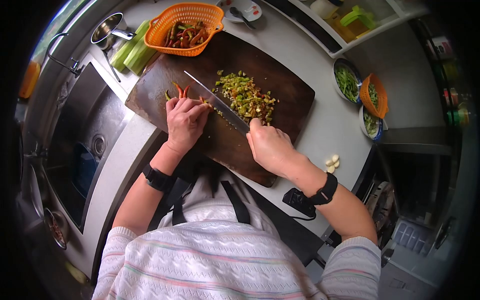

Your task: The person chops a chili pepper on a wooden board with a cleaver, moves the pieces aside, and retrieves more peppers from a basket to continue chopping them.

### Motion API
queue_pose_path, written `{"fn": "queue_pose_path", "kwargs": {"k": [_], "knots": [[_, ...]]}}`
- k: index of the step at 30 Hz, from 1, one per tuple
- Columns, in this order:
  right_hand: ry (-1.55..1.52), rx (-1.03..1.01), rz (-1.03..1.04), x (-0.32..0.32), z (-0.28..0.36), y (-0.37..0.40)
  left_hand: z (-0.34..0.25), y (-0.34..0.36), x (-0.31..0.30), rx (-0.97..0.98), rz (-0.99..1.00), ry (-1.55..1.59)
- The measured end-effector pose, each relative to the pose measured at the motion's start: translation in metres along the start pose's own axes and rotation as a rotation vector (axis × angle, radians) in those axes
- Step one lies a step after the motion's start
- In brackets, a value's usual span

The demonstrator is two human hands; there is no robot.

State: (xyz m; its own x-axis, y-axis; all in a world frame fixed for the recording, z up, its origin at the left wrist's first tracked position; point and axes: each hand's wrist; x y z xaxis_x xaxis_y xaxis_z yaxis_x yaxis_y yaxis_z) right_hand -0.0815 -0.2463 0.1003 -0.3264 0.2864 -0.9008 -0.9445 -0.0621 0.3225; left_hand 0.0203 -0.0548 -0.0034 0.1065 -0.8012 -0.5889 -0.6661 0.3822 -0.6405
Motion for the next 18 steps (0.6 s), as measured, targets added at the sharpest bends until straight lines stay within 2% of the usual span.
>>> {"fn": "queue_pose_path", "kwargs": {"k": [2,4,18], "knots": [[0.001,0.0,-0.028,0.009,-0.004,-0.004,0.001,0.0,-0.001,0.005,0.004,-0.011],[-0.121,0.0,-0.048,0.01,-0.013,-0.006,0.0,-0.002,-0.001,0.014,-0.007,-0.003],[-0.081,-0.032,0.055,-0.012,-0.013,0.002,0.002,0.0,0.0,0.019,-0.025,0.021]]}}
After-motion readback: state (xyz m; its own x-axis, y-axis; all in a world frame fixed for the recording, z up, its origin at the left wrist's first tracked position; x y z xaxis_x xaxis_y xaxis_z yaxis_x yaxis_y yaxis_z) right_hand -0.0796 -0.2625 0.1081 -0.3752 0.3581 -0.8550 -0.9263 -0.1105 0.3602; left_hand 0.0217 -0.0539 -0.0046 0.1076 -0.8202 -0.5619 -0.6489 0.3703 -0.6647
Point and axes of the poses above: each hand's wrist, its own y-axis away from the middle knuckle, its own x-axis out of the palm, z = x × y, and after that the axes turned 5 degrees about y, right-handed
